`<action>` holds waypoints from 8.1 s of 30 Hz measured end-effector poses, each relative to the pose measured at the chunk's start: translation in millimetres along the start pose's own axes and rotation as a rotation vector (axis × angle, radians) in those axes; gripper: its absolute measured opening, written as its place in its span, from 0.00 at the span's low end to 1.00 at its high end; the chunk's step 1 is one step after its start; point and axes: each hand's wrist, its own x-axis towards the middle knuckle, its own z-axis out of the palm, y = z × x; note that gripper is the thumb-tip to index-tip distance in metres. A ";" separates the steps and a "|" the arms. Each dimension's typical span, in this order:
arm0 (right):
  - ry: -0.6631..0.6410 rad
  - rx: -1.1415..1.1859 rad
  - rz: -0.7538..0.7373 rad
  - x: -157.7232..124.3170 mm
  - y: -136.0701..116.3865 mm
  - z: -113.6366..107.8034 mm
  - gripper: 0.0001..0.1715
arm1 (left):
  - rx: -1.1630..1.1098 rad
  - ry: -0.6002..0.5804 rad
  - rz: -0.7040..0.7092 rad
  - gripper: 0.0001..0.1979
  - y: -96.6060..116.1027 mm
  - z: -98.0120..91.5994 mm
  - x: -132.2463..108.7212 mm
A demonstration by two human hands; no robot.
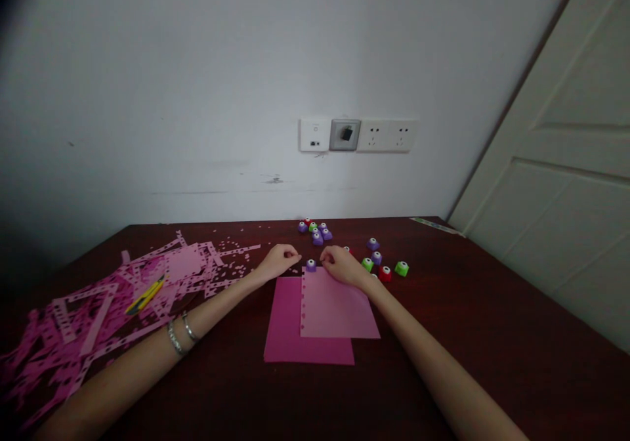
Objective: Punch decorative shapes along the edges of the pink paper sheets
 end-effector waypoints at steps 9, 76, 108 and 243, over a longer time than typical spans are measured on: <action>-0.192 0.263 0.206 6.5 -21.0 -16.2 0.19 | -0.133 -0.298 0.003 0.19 21.7 -17.8 16.0; -0.271 -0.241 -0.165 -88.5 -71.8 6.6 0.25 | 0.011 -0.256 0.366 0.14 13.5 -2.5 4.9; -0.025 -0.059 -0.038 -0.3 -13.3 14.8 0.24 | 0.485 -0.464 0.302 0.33 21.4 -35.1 -51.4; -0.404 -0.198 -0.040 -6.2 -41.4 -10.4 0.14 | 0.208 -0.429 0.237 0.22 -18.2 -45.7 -30.8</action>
